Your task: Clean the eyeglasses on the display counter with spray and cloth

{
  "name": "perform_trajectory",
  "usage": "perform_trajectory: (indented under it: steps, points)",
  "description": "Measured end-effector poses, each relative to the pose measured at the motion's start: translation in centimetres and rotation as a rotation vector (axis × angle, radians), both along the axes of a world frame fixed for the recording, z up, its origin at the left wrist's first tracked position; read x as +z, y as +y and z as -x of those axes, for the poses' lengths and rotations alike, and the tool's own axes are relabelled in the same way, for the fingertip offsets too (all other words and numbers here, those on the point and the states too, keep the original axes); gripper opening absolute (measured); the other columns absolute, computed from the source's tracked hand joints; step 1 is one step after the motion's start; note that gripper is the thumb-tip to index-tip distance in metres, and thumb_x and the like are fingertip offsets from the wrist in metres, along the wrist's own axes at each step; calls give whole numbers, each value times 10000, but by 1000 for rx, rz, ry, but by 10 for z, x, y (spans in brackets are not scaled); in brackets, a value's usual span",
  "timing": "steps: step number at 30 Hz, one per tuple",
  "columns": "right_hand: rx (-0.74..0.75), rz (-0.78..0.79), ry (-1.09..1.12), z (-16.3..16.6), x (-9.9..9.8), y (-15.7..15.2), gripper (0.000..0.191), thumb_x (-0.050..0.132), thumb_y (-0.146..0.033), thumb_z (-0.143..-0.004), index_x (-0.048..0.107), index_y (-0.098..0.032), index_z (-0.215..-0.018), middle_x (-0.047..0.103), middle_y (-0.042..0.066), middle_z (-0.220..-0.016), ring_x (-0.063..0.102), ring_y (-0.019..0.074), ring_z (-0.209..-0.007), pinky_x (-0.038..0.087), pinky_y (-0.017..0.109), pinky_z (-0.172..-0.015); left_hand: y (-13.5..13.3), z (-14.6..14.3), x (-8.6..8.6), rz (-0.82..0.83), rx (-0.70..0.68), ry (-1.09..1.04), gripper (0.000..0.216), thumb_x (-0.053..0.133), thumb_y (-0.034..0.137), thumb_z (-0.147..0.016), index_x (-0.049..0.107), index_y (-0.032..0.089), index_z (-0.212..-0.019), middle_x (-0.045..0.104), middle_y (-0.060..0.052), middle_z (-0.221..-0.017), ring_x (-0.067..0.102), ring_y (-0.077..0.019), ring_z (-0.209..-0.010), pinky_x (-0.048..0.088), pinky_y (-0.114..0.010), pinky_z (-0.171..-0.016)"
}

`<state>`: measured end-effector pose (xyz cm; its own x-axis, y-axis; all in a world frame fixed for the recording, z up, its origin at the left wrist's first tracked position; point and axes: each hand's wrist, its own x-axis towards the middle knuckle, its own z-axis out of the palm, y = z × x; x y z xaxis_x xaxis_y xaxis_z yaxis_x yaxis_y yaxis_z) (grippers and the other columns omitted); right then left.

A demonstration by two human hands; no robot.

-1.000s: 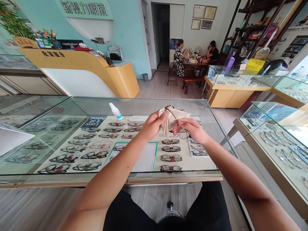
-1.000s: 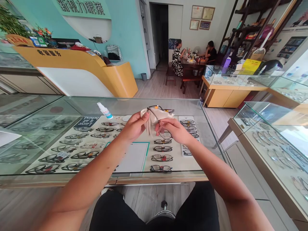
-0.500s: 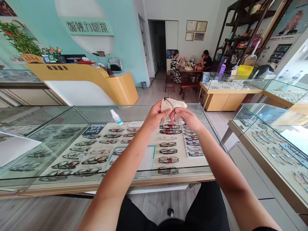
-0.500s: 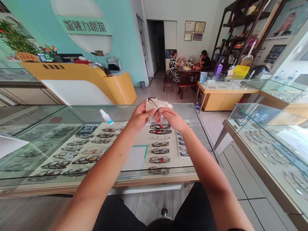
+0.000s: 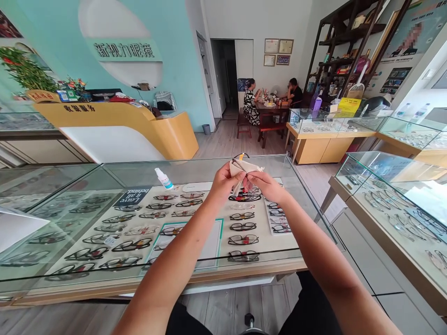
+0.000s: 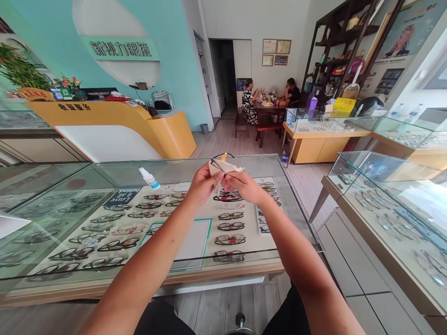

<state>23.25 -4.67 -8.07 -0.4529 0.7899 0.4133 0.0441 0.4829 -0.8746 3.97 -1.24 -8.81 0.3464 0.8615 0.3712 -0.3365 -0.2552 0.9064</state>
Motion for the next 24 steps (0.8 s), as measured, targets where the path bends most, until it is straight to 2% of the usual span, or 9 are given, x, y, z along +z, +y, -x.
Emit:
perform_trajectory:
  steps: [7,13,17,19,24]
  points:
    - [-27,-44,-20,2,-2,-2,566,554,-717,-1138,715,-214,-937,716,39,-855,595,199,-809,511,345,-798,0,-1,-3,-23,165,-32,592,1039,637,-751,690,205,-958,713,39,-666,631,-141,-523,535,-280,-545]
    - [-32,-33,-20,3,-6,-1,586,543,-733,-1133,731,-218,-926,735,46,-874,607,208,-839,501,353,-838,-2,-5,-5,-6,200,-39,642,944,803,-793,689,222,-890,643,35,-542,584,-173,-412,471,-298,-421]
    - [-17,-8,14,2,-5,0,546,577,-689,-1122,738,-218,-897,741,46,-857,616,212,-836,522,357,-848,4,-6,-8,-12,257,-70,671,919,845,-792,701,211,-826,652,21,-582,582,-151,-445,466,-288,-446]
    - [-10,1,43,-1,-3,2,514,590,-645,-1119,741,-218,-877,748,49,-833,625,216,-839,532,364,-874,9,-3,-10,-14,237,-47,681,919,847,-789,733,193,-834,694,-4,-641,627,-162,-508,504,-297,-496]
    - [16,37,88,-12,1,6,450,609,-559,-1109,763,-207,-874,768,55,-804,634,225,-851,533,381,-916,20,10,-11,25,49,-2,669,985,768,-761,790,154,-944,797,-61,-825,732,-207,-744,574,-309,-677]
